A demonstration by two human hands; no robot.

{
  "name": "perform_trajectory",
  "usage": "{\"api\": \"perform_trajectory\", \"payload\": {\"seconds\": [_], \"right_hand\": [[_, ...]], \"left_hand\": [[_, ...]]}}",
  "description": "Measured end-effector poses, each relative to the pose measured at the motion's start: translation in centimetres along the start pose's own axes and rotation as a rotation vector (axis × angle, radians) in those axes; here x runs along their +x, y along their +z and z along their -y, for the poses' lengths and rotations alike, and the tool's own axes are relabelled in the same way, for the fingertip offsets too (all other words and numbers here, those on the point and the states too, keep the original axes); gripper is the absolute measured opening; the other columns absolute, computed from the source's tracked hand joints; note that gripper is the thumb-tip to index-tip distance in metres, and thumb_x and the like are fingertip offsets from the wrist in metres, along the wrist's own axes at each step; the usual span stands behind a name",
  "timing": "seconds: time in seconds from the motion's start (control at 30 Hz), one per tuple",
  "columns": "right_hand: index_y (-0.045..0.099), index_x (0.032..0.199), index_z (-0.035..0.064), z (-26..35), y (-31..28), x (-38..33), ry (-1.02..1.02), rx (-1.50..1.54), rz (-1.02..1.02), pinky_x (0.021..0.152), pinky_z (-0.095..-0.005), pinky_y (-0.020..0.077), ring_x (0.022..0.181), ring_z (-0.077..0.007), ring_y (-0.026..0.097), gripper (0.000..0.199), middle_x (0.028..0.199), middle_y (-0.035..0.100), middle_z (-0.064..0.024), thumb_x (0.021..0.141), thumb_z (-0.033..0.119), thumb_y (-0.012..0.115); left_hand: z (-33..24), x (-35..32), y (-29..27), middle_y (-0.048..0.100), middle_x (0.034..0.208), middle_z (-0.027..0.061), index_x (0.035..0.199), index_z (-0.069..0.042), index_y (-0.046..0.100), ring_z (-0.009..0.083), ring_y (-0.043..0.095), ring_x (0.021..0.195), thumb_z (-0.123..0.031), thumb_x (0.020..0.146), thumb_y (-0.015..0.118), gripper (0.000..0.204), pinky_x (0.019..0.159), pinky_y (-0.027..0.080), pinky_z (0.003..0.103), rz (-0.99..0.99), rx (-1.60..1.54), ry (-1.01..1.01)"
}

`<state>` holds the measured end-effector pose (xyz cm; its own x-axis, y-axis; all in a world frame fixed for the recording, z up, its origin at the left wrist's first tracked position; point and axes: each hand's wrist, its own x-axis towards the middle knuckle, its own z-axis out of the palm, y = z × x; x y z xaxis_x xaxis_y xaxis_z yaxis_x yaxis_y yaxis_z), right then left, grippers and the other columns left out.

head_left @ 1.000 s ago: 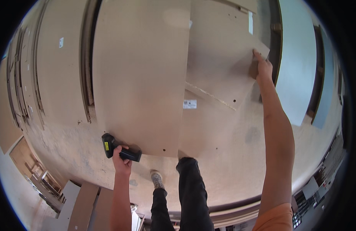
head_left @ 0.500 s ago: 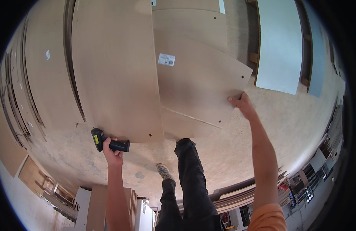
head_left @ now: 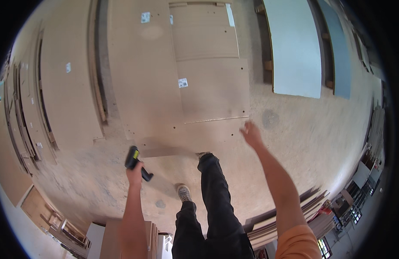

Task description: The person walks through a workshop, picks up a barcode scanner, and scans labels on multiple wooden panels. They move panels between a workbench and the floor, scanning each one before stacking them.

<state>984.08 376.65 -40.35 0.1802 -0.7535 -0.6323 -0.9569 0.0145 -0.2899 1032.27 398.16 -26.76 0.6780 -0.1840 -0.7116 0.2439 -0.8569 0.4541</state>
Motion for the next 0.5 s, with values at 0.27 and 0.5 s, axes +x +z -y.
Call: {"api": "perform_trajectory", "payload": {"seconds": [0.27, 0.5], "right_hand": [[0.063, 0.108, -0.0014, 1.1, 7.6, -34.1, 0.043, 0.111, 0.353, 0.088, -0.0479, 0.0514, 0.105, -0.0419, 0.063, 0.048, 0.110, 0.065, -0.0238, 0.086, 0.042, 0.066], [0.071, 0.099, 0.0029, 2.1, 11.9, -59.5, 0.444, 0.335, 0.094, 0.086, -0.0459, 0.0535, 0.096, -0.0374, 0.068, 0.032, 0.097, 0.071, -0.0219, 0.082, 0.029, 0.066]], "left_hand": [[2.3, -18.5, -4.1, 0.058, 0.062, -0.0005, 0.075, -0.002, 0.069, 0.0083, 0.049, 0.048, -0.023, 0.072, 0.078, 0.023, 0.042, 0.034, 0.026, 0.324, 0.024, 0.055], [-4.8, -41.9, -15.9, 0.066, 0.098, 0.0203, 0.084, 0.001, 0.066, 0.0173, 0.062, 0.071, -0.023, 0.078, 0.066, 0.024, 0.050, 0.041, 0.021, 0.911, -0.542, 0.500]]}}
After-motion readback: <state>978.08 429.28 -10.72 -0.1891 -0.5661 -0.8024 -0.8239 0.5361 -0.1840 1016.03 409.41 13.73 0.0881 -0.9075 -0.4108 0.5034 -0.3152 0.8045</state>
